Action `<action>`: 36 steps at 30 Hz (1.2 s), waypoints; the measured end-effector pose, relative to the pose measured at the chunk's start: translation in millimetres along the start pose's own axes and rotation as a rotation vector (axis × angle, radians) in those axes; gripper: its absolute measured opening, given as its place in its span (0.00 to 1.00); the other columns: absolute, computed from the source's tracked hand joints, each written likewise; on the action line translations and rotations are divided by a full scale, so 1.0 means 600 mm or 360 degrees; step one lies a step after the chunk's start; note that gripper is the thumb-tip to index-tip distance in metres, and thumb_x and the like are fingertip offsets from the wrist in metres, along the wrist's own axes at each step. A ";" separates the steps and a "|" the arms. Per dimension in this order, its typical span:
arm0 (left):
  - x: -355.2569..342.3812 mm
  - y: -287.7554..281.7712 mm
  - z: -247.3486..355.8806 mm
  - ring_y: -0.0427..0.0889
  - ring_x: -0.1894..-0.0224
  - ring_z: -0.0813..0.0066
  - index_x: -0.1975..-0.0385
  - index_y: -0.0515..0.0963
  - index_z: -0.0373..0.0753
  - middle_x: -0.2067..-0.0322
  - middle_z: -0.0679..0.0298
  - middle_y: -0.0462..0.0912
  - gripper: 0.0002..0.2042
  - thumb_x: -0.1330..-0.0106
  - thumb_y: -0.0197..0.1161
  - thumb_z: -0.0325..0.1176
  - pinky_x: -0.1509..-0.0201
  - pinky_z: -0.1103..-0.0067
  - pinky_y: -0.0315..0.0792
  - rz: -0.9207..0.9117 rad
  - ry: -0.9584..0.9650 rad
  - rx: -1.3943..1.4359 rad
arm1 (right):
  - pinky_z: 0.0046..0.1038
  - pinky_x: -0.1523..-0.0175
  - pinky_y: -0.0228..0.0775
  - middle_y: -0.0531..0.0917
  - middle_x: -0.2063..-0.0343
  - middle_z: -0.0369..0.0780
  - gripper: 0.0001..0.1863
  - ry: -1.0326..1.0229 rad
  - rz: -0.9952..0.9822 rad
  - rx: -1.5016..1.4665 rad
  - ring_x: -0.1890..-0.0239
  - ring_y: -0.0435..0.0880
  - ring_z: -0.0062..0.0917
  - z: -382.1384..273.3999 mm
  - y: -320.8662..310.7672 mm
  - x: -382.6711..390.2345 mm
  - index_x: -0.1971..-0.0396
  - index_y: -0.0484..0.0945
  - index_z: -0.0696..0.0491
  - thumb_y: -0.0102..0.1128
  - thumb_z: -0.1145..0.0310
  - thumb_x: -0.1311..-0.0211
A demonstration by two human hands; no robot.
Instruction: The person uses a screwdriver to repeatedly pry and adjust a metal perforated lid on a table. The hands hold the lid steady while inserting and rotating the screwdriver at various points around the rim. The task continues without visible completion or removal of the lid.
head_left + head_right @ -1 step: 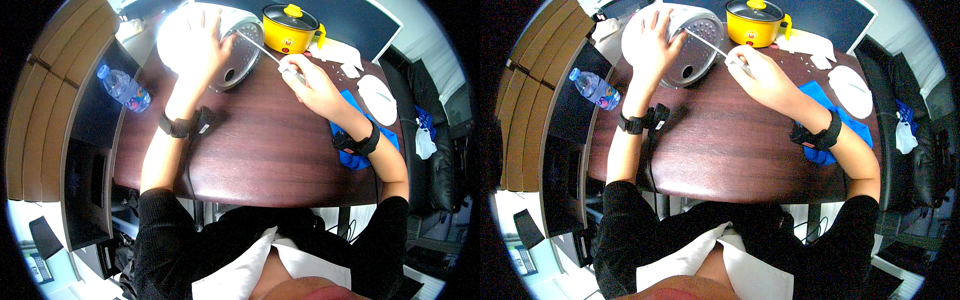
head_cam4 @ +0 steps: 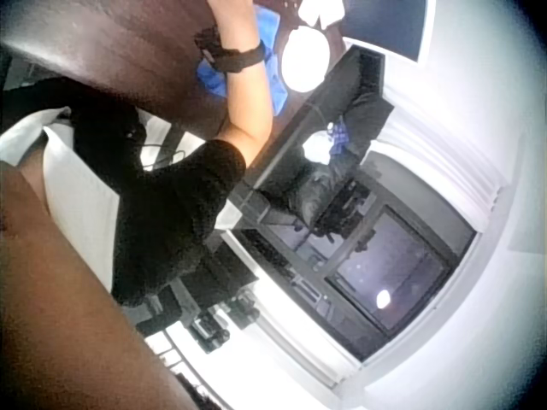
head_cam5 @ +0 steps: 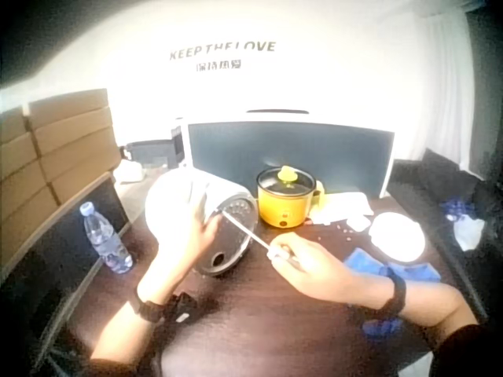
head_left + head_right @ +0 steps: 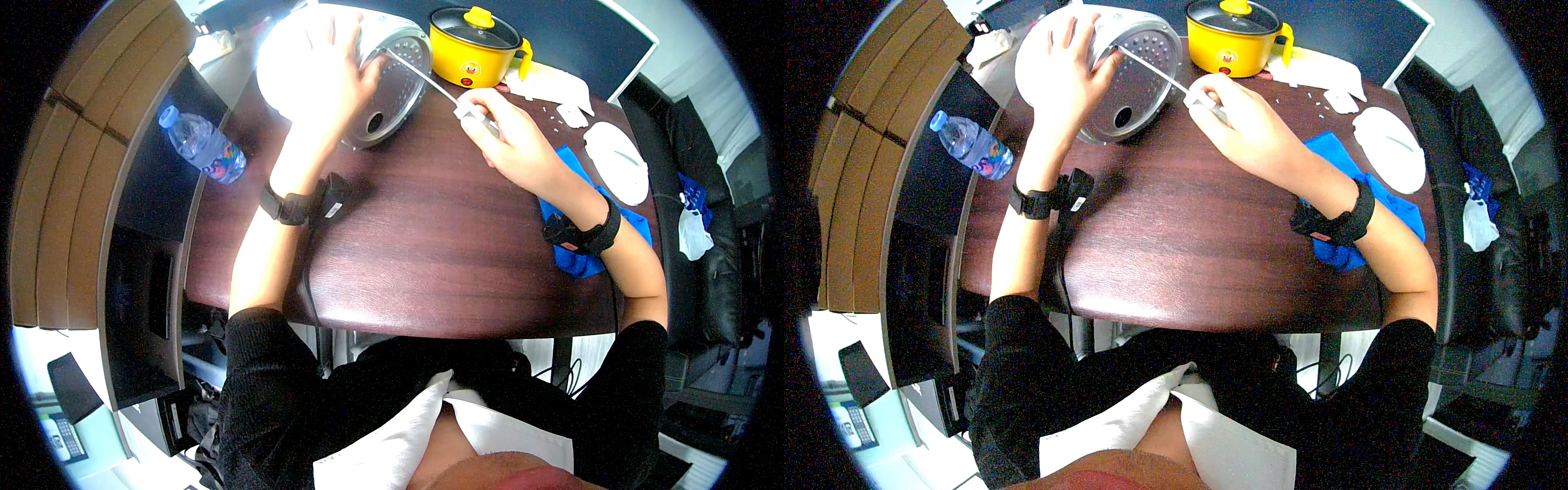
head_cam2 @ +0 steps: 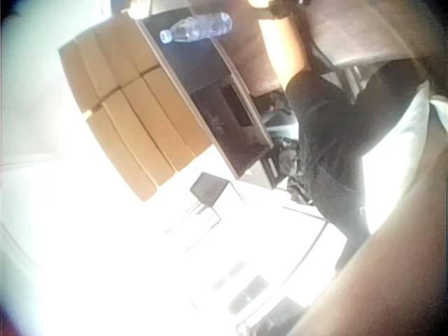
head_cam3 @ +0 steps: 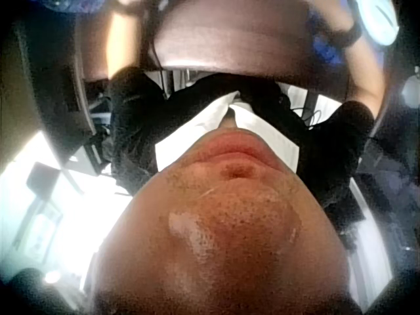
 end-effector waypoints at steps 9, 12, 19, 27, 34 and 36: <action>0.001 0.008 -0.003 0.67 0.43 0.42 0.41 0.69 0.45 0.45 0.52 0.71 0.29 0.43 0.65 0.47 0.38 0.57 0.62 0.0020 0.0020 -0.0010 | 0.26 0.58 0.70 0.79 0.69 0.41 0.11 0.0002 -0.0004 0.0009 0.66 0.76 0.22 0.005 0.002 0.000 0.58 0.71 0.59 0.52 0.67 0.33; 0.000 0.008 -0.003 0.66 0.42 0.41 0.41 0.69 0.44 0.44 0.51 0.70 0.29 0.42 0.65 0.47 0.36 0.57 0.60 -0.0019 -0.0002 -0.0005 | 0.26 0.58 0.70 0.79 0.69 0.42 0.11 -0.0001 -0.0001 0.0002 0.66 0.77 0.22 0.007 0.003 0.001 0.57 0.70 0.59 0.52 0.67 0.33; -0.003 0.002 -0.004 0.66 0.41 0.41 0.41 0.69 0.45 0.43 0.51 0.70 0.29 0.42 0.65 0.47 0.36 0.56 0.61 0.0015 0.0111 -0.0032 | 0.25 0.60 0.69 0.78 0.70 0.41 0.11 0.0028 0.0004 -0.0021 0.68 0.75 0.22 0.003 0.005 0.002 0.58 0.70 0.59 0.53 0.68 0.33; -0.004 -0.001 -0.002 0.67 0.42 0.43 0.41 0.69 0.45 0.45 0.53 0.70 0.30 0.43 0.66 0.46 0.37 0.56 0.62 0.0008 0.0108 -0.0018 | 0.26 0.62 0.69 0.78 0.71 0.40 0.10 -0.0041 0.0033 0.0046 0.70 0.74 0.22 -0.007 0.004 0.003 0.58 0.70 0.59 0.53 0.68 0.33; -0.005 -0.005 0.000 0.68 0.43 0.43 0.42 0.69 0.43 0.45 0.53 0.71 0.29 0.43 0.66 0.46 0.37 0.56 0.62 0.0015 0.0119 -0.0049 | 0.26 0.63 0.68 0.77 0.73 0.41 0.10 -0.0039 0.0035 0.0030 0.71 0.74 0.22 -0.007 0.008 0.002 0.58 0.70 0.59 0.52 0.68 0.33; -0.004 -0.004 -0.001 0.68 0.43 0.43 0.42 0.69 0.43 0.46 0.52 0.71 0.29 0.43 0.66 0.46 0.37 0.57 0.62 0.0029 0.0137 -0.0034 | 0.26 0.63 0.69 0.77 0.73 0.41 0.10 -0.0015 0.0034 0.0021 0.71 0.74 0.22 -0.005 0.011 0.003 0.58 0.70 0.59 0.52 0.68 0.33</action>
Point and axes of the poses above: each hand's wrist, its own x-axis away from the middle knuckle, its own y-axis out of the palm, z = x × y, the point moved 2 cm from there along -x, towards the middle knuckle
